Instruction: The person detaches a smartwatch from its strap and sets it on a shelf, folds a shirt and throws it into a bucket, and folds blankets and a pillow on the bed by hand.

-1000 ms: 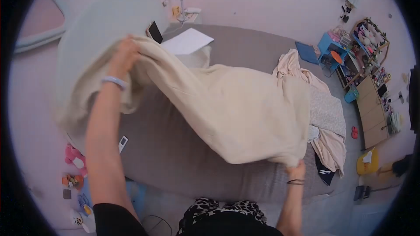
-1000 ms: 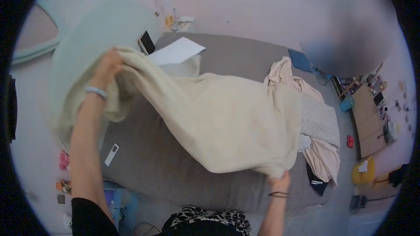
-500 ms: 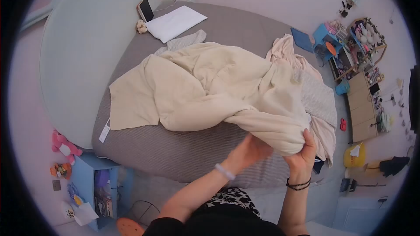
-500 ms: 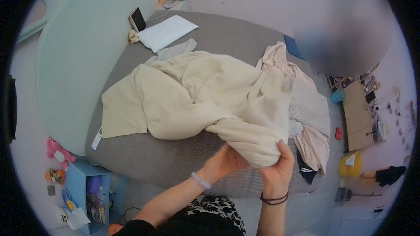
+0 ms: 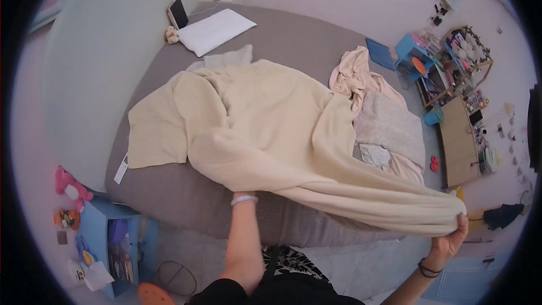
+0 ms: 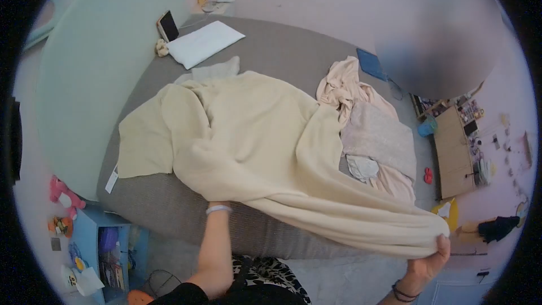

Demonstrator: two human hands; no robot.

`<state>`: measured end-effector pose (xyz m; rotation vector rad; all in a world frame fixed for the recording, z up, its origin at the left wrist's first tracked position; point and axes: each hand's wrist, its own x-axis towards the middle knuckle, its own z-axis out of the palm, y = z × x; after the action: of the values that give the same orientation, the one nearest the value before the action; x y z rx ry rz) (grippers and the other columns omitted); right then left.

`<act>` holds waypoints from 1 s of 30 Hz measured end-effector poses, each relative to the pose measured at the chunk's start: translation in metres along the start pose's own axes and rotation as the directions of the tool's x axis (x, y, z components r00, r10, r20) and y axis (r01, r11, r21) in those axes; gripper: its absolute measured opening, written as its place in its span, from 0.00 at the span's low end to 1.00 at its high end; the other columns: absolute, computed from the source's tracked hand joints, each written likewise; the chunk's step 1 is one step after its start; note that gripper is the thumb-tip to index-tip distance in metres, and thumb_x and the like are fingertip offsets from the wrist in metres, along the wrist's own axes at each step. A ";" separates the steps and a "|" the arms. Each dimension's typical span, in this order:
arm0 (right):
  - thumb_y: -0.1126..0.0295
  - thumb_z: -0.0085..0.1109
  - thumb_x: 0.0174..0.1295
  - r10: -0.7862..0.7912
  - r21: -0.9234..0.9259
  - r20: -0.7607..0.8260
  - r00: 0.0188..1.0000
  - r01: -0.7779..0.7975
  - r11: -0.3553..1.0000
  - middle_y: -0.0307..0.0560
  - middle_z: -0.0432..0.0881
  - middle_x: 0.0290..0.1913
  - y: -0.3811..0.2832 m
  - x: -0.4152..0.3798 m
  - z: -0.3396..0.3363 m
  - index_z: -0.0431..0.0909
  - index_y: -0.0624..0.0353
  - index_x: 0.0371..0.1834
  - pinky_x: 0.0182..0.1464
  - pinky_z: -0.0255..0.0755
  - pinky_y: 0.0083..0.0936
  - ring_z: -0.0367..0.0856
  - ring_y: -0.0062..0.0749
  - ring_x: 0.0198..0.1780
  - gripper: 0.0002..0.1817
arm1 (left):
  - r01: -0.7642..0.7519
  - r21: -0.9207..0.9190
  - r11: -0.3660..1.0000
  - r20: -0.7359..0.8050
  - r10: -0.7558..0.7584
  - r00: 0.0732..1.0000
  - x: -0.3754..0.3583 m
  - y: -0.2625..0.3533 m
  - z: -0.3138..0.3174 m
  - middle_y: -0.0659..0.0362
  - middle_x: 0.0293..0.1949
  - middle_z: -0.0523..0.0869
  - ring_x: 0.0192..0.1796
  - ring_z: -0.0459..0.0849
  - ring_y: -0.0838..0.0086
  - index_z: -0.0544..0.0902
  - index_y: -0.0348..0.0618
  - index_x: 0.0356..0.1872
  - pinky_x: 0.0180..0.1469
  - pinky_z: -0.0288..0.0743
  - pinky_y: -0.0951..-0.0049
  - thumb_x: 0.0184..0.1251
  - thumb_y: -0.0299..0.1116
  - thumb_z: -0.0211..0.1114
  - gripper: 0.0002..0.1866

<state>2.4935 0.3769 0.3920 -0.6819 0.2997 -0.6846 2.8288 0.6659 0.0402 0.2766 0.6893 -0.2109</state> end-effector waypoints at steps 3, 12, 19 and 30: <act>0.76 0.51 0.55 -0.042 0.017 -0.177 0.983 0.046 0.999 0.54 0.75 0.51 -0.016 0.012 -0.007 0.71 0.65 0.50 0.60 0.64 0.43 0.73 0.43 0.54 0.18 | -0.137 0.116 0.984 0.014 0.137 0.991 -0.024 0.079 0.021 0.53 0.54 0.73 0.55 0.72 0.65 0.70 0.38 0.54 0.58 0.67 0.62 0.66 0.35 0.50 0.18; 0.69 0.53 0.56 0.136 0.039 -0.175 0.975 -0.131 0.991 0.51 0.78 0.43 0.038 0.143 -0.110 0.74 0.63 0.41 0.51 0.70 0.35 0.77 0.38 0.46 0.12 | -0.925 0.379 -0.001 0.902 0.225 0.369 -0.170 0.260 0.279 0.56 0.36 0.81 0.41 0.79 0.71 0.78 0.33 0.40 0.43 0.74 0.72 0.61 0.29 0.55 0.11; 0.64 0.53 0.59 -0.757 -0.854 0.514 0.403 0.329 -0.404 0.55 0.78 0.37 -0.190 0.011 0.032 0.74 0.68 0.38 0.40 0.70 0.32 0.76 0.38 0.36 0.15 | -0.980 0.189 -0.068 0.980 0.070 0.185 -0.212 0.142 0.353 0.57 0.36 0.82 0.40 0.79 0.70 0.78 0.35 0.41 0.42 0.72 0.73 0.63 0.39 0.55 0.15; 0.54 0.45 0.61 -0.436 -0.421 0.823 0.365 -0.125 -0.898 0.72 0.73 0.49 -0.166 -0.080 0.207 0.70 0.80 0.48 0.58 0.62 0.32 0.72 0.51 0.52 0.31 | -0.692 0.470 -0.549 0.719 -0.216 0.660 0.006 0.091 0.111 0.41 0.62 0.63 0.65 0.60 0.53 0.56 0.34 0.63 0.65 0.54 0.64 0.56 0.34 0.59 0.34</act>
<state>2.4509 0.4345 0.6597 -3.1761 1.0723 -1.8610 2.9253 0.7153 0.1348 2.2846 -0.6436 -0.1793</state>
